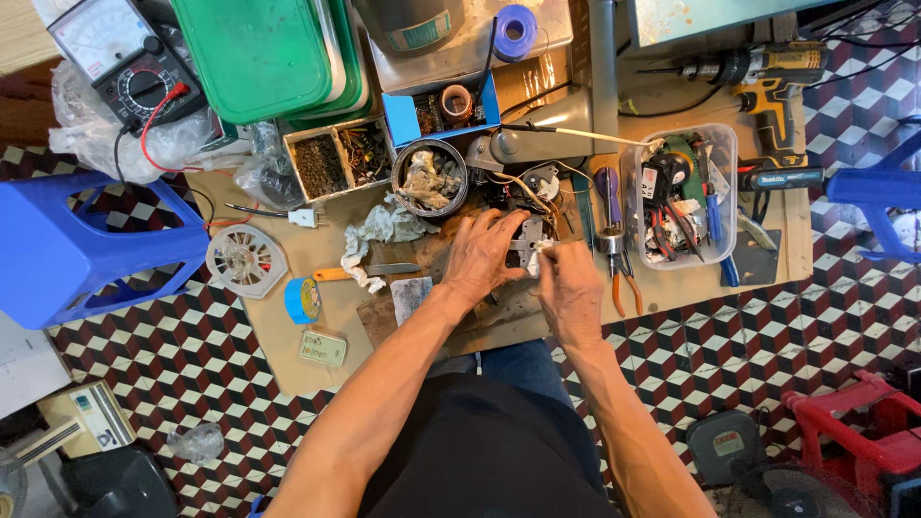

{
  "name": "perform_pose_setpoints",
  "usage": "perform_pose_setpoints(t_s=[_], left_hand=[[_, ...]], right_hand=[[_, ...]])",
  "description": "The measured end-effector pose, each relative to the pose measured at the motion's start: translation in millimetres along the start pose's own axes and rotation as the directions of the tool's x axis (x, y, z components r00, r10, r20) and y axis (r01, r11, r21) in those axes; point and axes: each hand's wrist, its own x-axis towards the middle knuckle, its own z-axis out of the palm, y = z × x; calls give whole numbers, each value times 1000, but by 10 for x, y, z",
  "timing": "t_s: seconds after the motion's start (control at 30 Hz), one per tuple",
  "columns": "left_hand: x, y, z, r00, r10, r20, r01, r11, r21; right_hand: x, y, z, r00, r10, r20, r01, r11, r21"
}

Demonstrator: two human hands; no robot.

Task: The person cleans and assembles a small electromechanical device on a workbench. They wipe parts with a cloth, insert a cylindrical component, and use a cordless drill to tighten screws, then inspect the assembled unit.

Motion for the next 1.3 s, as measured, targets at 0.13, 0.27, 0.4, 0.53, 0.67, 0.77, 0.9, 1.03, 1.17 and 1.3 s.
perform_pose_setpoints(t_s=[0.13,0.27,0.4,0.53,0.67,0.77,0.9,1.03,1.17,1.3], left_hand=[[-25,38,-182,995,103,-9,-103,994,-35],[-381,71,-521,975,-214,-54,196,952,-237],[-973,83,-736,783,-622,-10,552,703,-448],[-1415,-30,-515,766,-639,-78,484,651,-585],[-1697,-154,-130,723,-691,-11,506,541,-672],[-1810,-216,36,720,-694,18,524,526,-669],[-1897,-272,43,722,-692,12,536,548,-643],[-1960,-293,-21,727,-686,-33,499,561,-660],[-1977,-213,-27,733,-676,-77,444,561,-698],[-2045,-17,-79,757,-642,-124,354,562,-748]], right_hand=[[-254,222,-42,961,272,-55,-269,962,56],[-246,545,47,919,391,-42,-389,920,55],[-258,655,48,947,319,-25,-318,947,55],[-601,505,-91,936,352,-24,-350,935,63],[-933,373,-151,912,411,6,-409,907,97],[-1087,333,-151,895,440,73,-444,894,61],[-1281,267,-239,890,449,80,-454,890,54],[-1512,171,-494,871,488,62,-490,871,31],[-1681,106,-836,834,547,72,-550,834,40],[-1651,56,-1037,873,476,104,-478,878,0]])
